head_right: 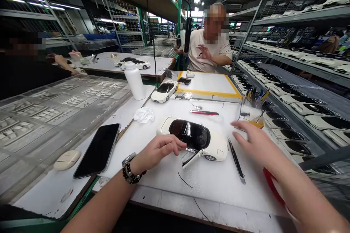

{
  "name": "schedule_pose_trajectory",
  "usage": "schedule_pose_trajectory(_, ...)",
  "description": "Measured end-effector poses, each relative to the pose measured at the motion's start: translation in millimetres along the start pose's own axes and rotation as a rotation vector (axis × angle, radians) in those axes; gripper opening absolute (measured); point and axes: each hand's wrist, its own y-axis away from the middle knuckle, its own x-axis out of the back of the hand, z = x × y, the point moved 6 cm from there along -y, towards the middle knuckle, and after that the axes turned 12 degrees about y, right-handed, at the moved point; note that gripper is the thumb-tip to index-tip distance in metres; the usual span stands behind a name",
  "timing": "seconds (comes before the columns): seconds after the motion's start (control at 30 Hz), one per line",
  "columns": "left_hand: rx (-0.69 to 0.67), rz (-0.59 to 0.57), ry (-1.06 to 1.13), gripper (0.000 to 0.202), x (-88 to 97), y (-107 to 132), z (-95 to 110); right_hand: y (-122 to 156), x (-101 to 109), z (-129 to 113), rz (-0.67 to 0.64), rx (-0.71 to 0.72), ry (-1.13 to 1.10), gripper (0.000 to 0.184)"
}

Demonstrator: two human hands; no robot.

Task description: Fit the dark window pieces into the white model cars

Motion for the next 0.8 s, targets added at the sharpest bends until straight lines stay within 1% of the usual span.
schedule_pose_trajectory(0.03,-0.003,0.001,0.013,0.050,0.6,-0.2,-0.6,-19.3,-7.4,-12.5,-0.027,0.027,0.016,0.031)
schedule_pose_trajectory(0.1,-0.002,0.010,0.043,0.052,2.3,-0.3,-1.9,-52.1,-24.5,-29.5,-0.055,0.056,0.067,0.035)
schedule_pose_trajectory(0.17,0.011,0.023,0.082,0.055,4.3,-0.4,-2.8,-74.0,-42.2,-37.6,-0.086,0.075,0.102,0.037)
schedule_pose_trajectory(0.23,0.026,0.043,0.135,0.057,6.5,-0.5,-2.9,-85.1,-57.1,-38.5,-0.121,0.084,0.135,0.036)
schedule_pose_trajectory(0.33,0.032,0.094,0.230,0.059,11.2,-0.9,-1.5,-88.1,-69.9,-32.4,-0.150,0.087,0.176,0.031)
schedule_pose_trajectory(0.47,0.027,0.153,0.355,0.059,16.2,-2.3,-0.8,-85.6,-74.3,-20.8,-0.142,0.071,0.181,0.031)
schedule_pose_trajectory(0.6,0.035,0.190,0.407,0.061,17.3,-3.0,-2.2,-84.8,-72.8,-10.5,-0.097,0.003,0.104,0.029)
schedule_pose_trajectory(0.7,0.037,0.209,0.404,0.063,17.4,-3.0,-3.0,-81.4,-65.4,-6.2,-0.026,-0.065,-0.044,0.027)
schedule_pose_trajectory(0.8,0.045,0.212,0.394,0.063,17.4,-3.2,-3.7,-71.8,-48.2,-6.2,0.108,-0.145,-0.278,0.029)
